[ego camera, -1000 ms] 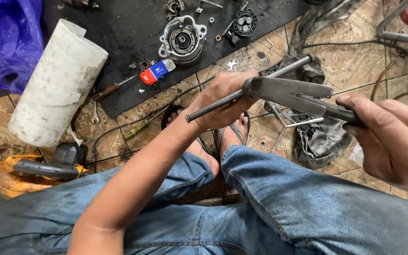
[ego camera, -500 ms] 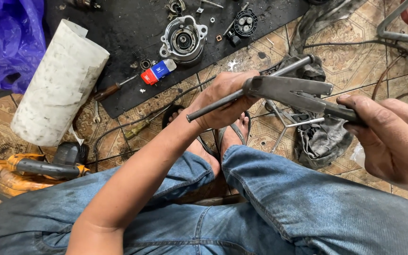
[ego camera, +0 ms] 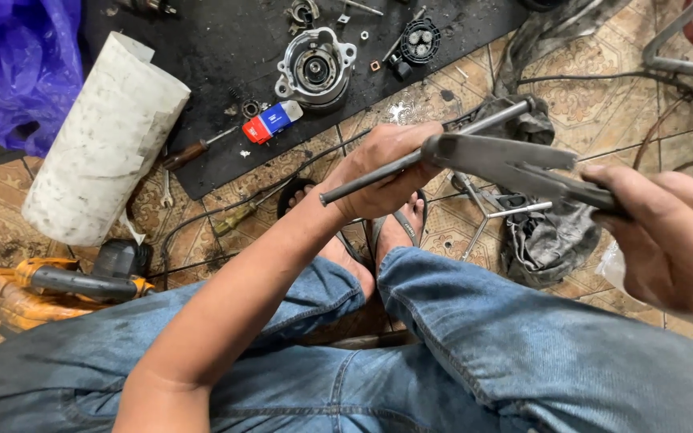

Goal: Assembling a small mechanical motor assembly by fitting gears, hammering a shaft, and trimming components with scissors.

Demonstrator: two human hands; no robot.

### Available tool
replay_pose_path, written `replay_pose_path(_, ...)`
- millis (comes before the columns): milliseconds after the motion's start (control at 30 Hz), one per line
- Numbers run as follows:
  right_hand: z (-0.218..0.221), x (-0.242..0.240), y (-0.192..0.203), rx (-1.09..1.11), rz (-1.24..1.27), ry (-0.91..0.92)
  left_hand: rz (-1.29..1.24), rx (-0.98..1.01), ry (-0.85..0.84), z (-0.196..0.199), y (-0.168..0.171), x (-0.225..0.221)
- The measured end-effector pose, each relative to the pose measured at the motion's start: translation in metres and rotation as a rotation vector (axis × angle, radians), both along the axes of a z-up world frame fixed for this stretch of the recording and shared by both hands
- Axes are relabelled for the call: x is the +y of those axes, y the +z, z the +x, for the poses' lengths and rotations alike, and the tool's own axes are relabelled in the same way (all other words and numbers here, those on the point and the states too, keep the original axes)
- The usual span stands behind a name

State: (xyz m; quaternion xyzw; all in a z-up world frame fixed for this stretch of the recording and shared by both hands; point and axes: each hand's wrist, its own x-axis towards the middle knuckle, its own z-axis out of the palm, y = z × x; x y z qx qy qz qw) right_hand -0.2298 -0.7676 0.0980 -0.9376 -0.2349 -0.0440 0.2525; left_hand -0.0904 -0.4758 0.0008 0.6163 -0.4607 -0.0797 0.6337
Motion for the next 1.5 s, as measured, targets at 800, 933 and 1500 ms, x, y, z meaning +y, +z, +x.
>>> replay_pose_path(800,-0.070,-0.013,-0.237,0.615,-0.021,-0.913,0.513,0.252,0.366,0.024,0.018,0.126)
replay_pose_path(933,-0.038,0.003,-0.234,0.755,-0.459,-0.803,0.830,0.339,0.351,0.007,-0.026,0.189)
replay_pose_path(1500,0.104,0.175,-0.240,0.795,0.020,-0.496,1.704,0.576,0.143,-0.054,-0.118,0.246)
